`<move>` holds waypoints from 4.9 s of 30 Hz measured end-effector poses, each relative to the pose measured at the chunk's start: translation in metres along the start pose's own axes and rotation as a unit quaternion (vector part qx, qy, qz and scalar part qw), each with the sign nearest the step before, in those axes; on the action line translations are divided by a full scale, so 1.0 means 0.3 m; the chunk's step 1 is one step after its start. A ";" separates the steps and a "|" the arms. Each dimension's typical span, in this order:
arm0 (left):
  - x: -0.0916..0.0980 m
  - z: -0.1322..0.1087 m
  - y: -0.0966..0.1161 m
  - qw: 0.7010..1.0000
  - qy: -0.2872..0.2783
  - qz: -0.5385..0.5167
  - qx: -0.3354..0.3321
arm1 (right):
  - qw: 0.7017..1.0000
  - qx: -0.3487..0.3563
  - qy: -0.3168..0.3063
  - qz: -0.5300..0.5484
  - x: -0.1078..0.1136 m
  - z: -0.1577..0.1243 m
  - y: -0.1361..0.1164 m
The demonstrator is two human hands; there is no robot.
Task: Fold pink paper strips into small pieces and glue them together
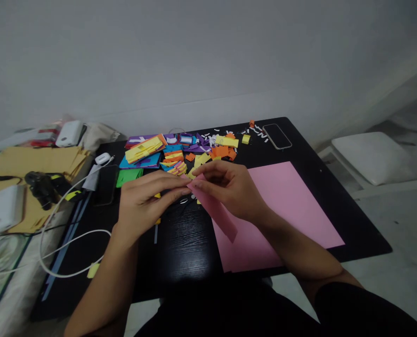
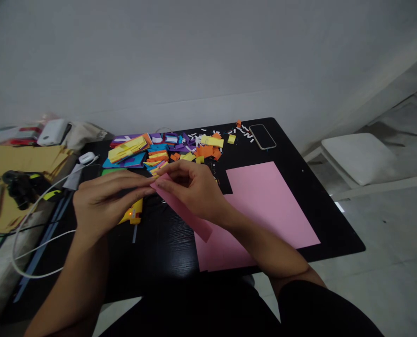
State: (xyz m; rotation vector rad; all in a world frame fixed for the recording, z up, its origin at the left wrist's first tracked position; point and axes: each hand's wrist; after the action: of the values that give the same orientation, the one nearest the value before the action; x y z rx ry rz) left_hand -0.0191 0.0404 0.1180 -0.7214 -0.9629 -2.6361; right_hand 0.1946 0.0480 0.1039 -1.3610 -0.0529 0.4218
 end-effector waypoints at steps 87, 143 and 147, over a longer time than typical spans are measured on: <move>-0.060 -0.220 0.006 0.939 0.013 -0.070 0.337 | 0.929 -0.178 -0.231 -0.230 0.180 -0.077 0.071; -0.292 -0.567 0.043 0.942 -0.206 0.251 0.079 | 0.728 0.167 -0.298 -0.594 0.154 -0.371 0.329; -0.305 -0.564 0.059 0.943 -0.200 0.254 0.073 | 0.712 0.134 -0.300 -0.621 0.129 -0.395 0.323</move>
State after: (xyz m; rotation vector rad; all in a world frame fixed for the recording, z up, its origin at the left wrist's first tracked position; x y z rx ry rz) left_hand 0.0034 -0.0786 -0.0323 -1.2991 -0.9012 -1.9879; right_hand 0.2381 -0.0363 -0.0226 -0.5935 -1.3309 -0.3106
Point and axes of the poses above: each hand's wrist, its own z-axis towards the middle knuckle, its own x-axis out of the back of the hand, y = z × x
